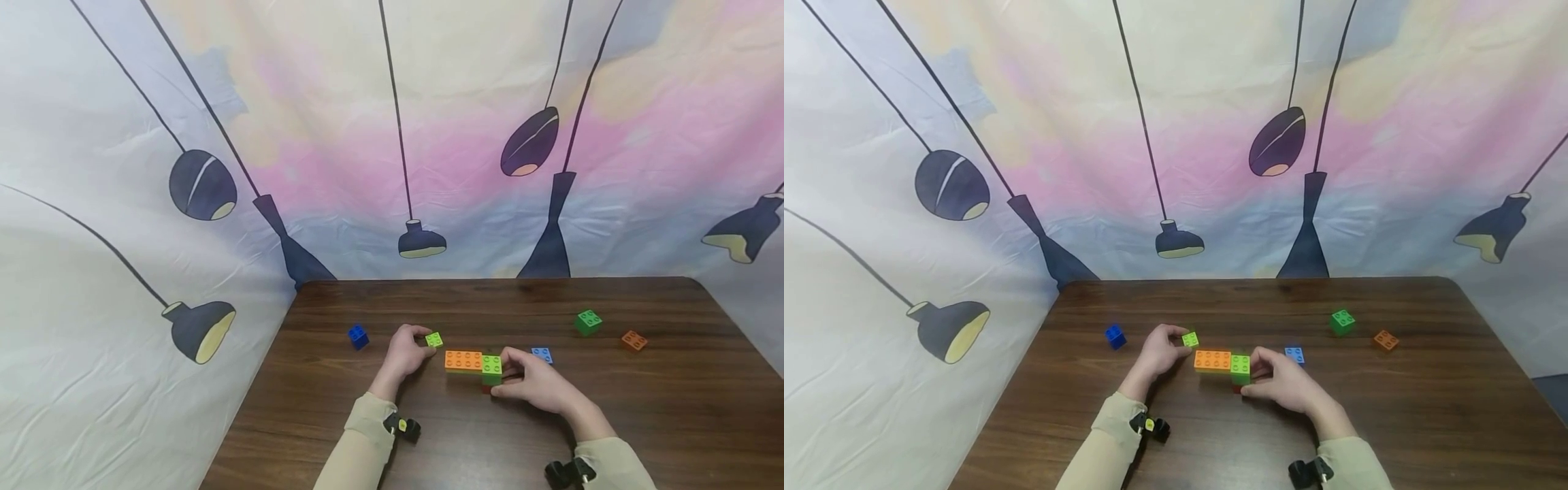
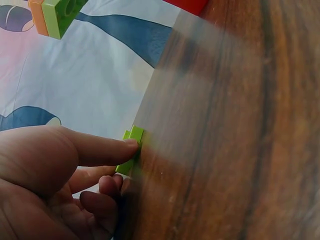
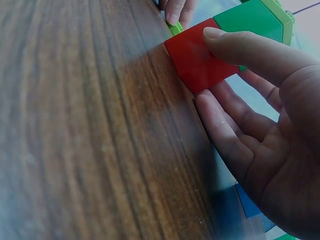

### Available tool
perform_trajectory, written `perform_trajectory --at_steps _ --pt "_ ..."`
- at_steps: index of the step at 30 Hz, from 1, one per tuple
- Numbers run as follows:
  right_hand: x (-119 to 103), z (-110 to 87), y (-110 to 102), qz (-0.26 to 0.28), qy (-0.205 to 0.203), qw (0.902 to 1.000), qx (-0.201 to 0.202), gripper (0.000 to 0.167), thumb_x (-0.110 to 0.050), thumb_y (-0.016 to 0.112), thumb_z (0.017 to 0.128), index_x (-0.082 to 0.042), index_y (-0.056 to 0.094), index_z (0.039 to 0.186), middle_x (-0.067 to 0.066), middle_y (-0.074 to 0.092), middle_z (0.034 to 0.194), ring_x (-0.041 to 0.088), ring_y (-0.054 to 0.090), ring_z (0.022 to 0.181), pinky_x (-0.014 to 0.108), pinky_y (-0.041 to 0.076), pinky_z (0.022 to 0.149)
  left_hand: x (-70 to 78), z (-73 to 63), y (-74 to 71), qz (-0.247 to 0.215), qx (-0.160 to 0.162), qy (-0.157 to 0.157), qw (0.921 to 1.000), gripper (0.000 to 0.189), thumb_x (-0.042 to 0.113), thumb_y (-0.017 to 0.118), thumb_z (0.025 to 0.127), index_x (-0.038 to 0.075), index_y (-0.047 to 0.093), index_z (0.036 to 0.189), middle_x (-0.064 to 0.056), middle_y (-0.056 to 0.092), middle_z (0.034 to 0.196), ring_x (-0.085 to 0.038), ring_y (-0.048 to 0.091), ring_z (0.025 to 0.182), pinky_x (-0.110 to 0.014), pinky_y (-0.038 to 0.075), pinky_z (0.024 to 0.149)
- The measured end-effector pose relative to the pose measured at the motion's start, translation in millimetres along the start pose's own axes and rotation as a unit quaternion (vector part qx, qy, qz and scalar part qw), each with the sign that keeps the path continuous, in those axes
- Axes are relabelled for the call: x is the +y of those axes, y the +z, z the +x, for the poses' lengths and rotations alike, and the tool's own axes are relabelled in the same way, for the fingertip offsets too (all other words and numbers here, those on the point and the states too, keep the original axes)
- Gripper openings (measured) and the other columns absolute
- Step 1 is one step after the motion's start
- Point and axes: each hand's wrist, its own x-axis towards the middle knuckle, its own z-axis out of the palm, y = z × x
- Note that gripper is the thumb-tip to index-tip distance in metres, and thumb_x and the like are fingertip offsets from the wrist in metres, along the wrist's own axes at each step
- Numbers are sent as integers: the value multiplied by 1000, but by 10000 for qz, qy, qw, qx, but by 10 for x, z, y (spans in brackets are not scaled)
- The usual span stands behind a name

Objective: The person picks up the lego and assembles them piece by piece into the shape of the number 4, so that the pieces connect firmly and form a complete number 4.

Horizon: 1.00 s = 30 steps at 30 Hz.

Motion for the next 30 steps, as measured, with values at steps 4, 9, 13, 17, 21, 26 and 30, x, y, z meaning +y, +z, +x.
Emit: perform_trajectory --at_steps 4,9,13,17,21,26,30 --pt "-11 3 2 -23 -28 10000 7 39 -15 91 87 -8 57 104 8 71 108 26 70 103 33 61 83 15 -6 -19 -139 -32 -68 9999 36 8 86 90 3 77 125 -13 68 121 -30 63 112 -51 53 97" --pt "-22 -1 2 -6 -33 10000 4 40 -15 91 87 -8 56 104 9 71 108 26 70 104 32 61 84 3 -13 -37 -318 -57 -117 9994 34 11 87 90 5 79 122 -10 72 119 -29 66 112 -50 55 95" --pt "-13 1 4 -19 -30 10000 32 39 -14 92 87 -8 57 105 9 71 108 26 70 105 32 61 84 -13 -11 -47 -322 -68 -121 9994 33 14 87 90 6 79 121 -8 73 115 -28 67 109 -49 56 94" --pt "6 -1 11 -30 -6 10000 38 39 -14 92 87 -8 58 105 8 71 109 25 70 105 32 61 84 -29 -10 -43 -369 -105 -194 9991 31 13 86 90 6 80 119 -6 73 110 -24 67 103 -47 56 91" --pt "24 -1 16 -79 12 10000 38 39 -15 92 86 -9 58 105 8 72 109 25 70 105 32 61 84 -36 -16 -38 -365 -151 -239 9989 27 13 86 90 6 80 115 -5 72 106 -21 66 96 -45 56 86" --pt "15 0 14 -71 -36 10000 49 40 -15 92 86 -8 58 105 8 72 109 25 70 105 32 61 84 -18 -31 -63 -359 -246 -333 9985 25 16 85 91 6 80 114 -3 70 102 -18 64 91 -39 55 79" --pt "10 11 2 -192 -47 9998 71 40 -17 93 86 -9 58 104 7 72 110 21 70 103 31 61 84 4 -33 -89 -437 -281 -375 9979 26 18 84 93 6 79 116 -2 70 102 -18 64 89 -36 55 75"
